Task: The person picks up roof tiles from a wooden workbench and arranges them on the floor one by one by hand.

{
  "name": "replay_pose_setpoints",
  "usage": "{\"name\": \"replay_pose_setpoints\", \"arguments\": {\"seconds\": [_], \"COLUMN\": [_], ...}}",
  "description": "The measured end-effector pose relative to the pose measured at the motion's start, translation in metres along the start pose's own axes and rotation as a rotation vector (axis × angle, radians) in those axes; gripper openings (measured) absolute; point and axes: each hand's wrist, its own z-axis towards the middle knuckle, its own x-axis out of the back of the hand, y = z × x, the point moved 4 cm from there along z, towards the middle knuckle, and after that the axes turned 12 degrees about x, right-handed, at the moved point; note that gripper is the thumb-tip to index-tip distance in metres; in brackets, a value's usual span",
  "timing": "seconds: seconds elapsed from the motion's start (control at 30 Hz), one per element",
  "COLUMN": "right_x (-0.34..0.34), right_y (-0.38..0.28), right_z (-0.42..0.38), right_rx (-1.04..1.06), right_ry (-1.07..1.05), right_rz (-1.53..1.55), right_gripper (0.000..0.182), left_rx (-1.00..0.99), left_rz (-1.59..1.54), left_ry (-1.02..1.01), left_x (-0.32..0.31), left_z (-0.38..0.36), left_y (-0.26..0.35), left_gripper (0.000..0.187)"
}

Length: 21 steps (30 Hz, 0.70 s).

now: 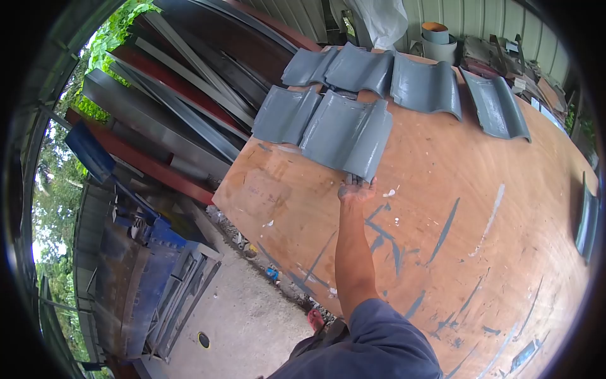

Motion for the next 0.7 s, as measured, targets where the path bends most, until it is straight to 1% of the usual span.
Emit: {"name": "replay_pose_setpoints", "arguments": {"seconds": [0.07,0.1,0.17,0.23,0.3,0.33,0.37,0.4,0.43,0.47,0.5,0.53,0.57,0.6,0.63,0.67,0.7], "right_x": [-0.001,-0.006,-0.010,-0.008,0.002,0.011,0.017,0.025,0.027,0.025,0.033,0.045,0.057,0.070,0.081,0.089,0.101], "right_y": [-0.004,-0.009,-0.023,-0.041,-0.065,-0.078,-0.092,-0.107,-0.120,-0.131,-0.142,-0.154,-0.167,-0.181,-0.194,-0.207,-0.221], "right_z": [-0.003,-0.011,-0.020,-0.022,-0.023,-0.029,-0.044,-0.062,-0.084,-0.114,-0.137,-0.156,-0.175,-0.193,-0.211,-0.228,-0.240], "right_rx": [0.003,-0.007,0.004,0.033,0.083,0.115,0.145,0.147,0.147,0.159,0.181,0.200,0.228,0.254,0.281,0.310,0.320], "right_ry": [0.042,0.026,0.005,0.074,0.043,0.024,0.025,0.018,0.012,0.054,0.071,0.086,0.074,0.100,0.126,0.184,0.194], "right_rz": [0.040,0.055,0.070,0.044,0.022,-0.010,-0.002,-0.061,-0.127,-0.101,-0.100,-0.094,-0.147,-0.162,-0.177,-0.153,-0.149], "right_gripper": [0.096,0.096,0.096,0.097,0.097,0.097,0.097,0.098,0.098,0.100,0.102,0.103,0.104,0.105,0.105,0.105,0.105], "left_rx": [-0.109,-0.181,-0.157,-0.142,-0.132,-0.138,-0.145,-0.259,-0.337,-0.450,-0.751,-0.766,-0.713,-0.693,-0.794,-0.776,-0.774], "left_rz": [-0.033,-0.091,-0.144,-0.119,-0.082,0.156,0.392,0.593,0.719,0.852,0.890,0.952,0.615,0.455,0.371,0.332,0.322], "left_ry": [-0.054,0.008,0.049,-0.014,-0.079,0.052,0.183,0.228,0.237,0.214,0.243,0.271,0.174,0.147,0.076,0.009,-0.103], "left_x": [0.014,0.023,0.045,0.051,0.051,0.043,0.047,0.045,0.039,0.029,0.015,-0.008,-0.033,-0.062,-0.091,-0.130,-0.155], "left_z": [0.011,0.020,0.058,0.091,0.116,0.126,0.136,0.150,0.159,0.171,0.178,0.177,0.174,0.162,0.170,0.148,0.175], "left_y": [0.026,0.046,0.074,0.097,0.132,0.151,0.162,0.184,0.207,0.235,0.264,0.301,0.338,0.369,0.396,0.429,0.447], "left_gripper": [0.062,0.067,0.069,0.069,0.070,0.049,0.040,0.041,0.038,0.036,0.035,0.037,0.038,0.037,0.036,0.036,0.036]}}
